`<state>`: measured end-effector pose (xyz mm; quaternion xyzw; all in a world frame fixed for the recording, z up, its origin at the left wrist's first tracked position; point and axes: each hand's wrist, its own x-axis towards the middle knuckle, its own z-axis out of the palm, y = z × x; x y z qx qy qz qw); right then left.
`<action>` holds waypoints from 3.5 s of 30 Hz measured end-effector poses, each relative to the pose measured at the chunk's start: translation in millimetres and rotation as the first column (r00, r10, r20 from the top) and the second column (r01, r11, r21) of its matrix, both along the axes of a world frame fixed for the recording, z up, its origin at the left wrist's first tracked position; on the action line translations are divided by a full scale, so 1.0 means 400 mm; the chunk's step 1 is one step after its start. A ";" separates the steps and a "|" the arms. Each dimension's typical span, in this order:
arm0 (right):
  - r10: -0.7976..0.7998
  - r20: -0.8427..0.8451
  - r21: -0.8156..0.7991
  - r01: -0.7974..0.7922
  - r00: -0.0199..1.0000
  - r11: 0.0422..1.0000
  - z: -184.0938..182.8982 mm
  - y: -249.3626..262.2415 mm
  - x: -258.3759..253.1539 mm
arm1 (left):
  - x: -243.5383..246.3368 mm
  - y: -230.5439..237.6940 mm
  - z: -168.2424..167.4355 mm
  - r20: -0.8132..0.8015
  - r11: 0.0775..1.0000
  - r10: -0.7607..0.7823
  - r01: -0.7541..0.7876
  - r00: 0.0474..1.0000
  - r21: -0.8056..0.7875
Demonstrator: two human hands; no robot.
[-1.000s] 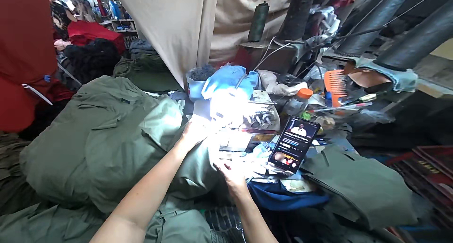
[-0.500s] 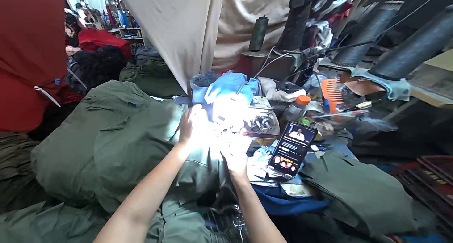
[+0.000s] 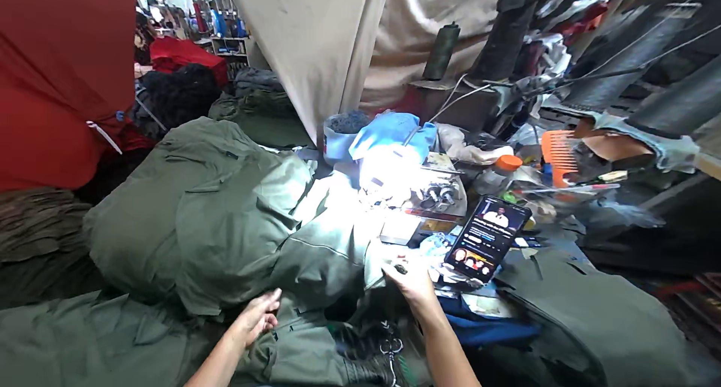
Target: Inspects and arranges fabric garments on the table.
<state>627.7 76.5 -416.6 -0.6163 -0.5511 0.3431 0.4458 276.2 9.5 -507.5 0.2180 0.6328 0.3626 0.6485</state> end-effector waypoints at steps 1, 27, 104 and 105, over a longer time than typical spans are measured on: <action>0.005 0.014 -0.013 -0.005 1.000 1.000 0.000 0.009 0.005 | 0.008 0.005 0.021 -0.015 0.988 -0.149 0.150 0.989 0.047; 0.099 -0.769 -0.152 -0.331 0.632 0.931 0.009 -0.086 -0.151 | 0.121 0.333 0.271 -0.826 0.167 0.496 0.904 0.267 0.393; 0.091 -0.474 0.070 -0.066 0.876 0.995 0.034 -0.053 -0.129 | 0.276 0.199 0.349 -0.725 0.232 0.476 0.724 0.498 0.650; 0.096 -0.515 0.053 -0.081 0.852 0.995 0.042 -0.049 -0.134 | 0.276 0.200 0.354 -0.712 0.209 0.465 0.716 0.526 0.666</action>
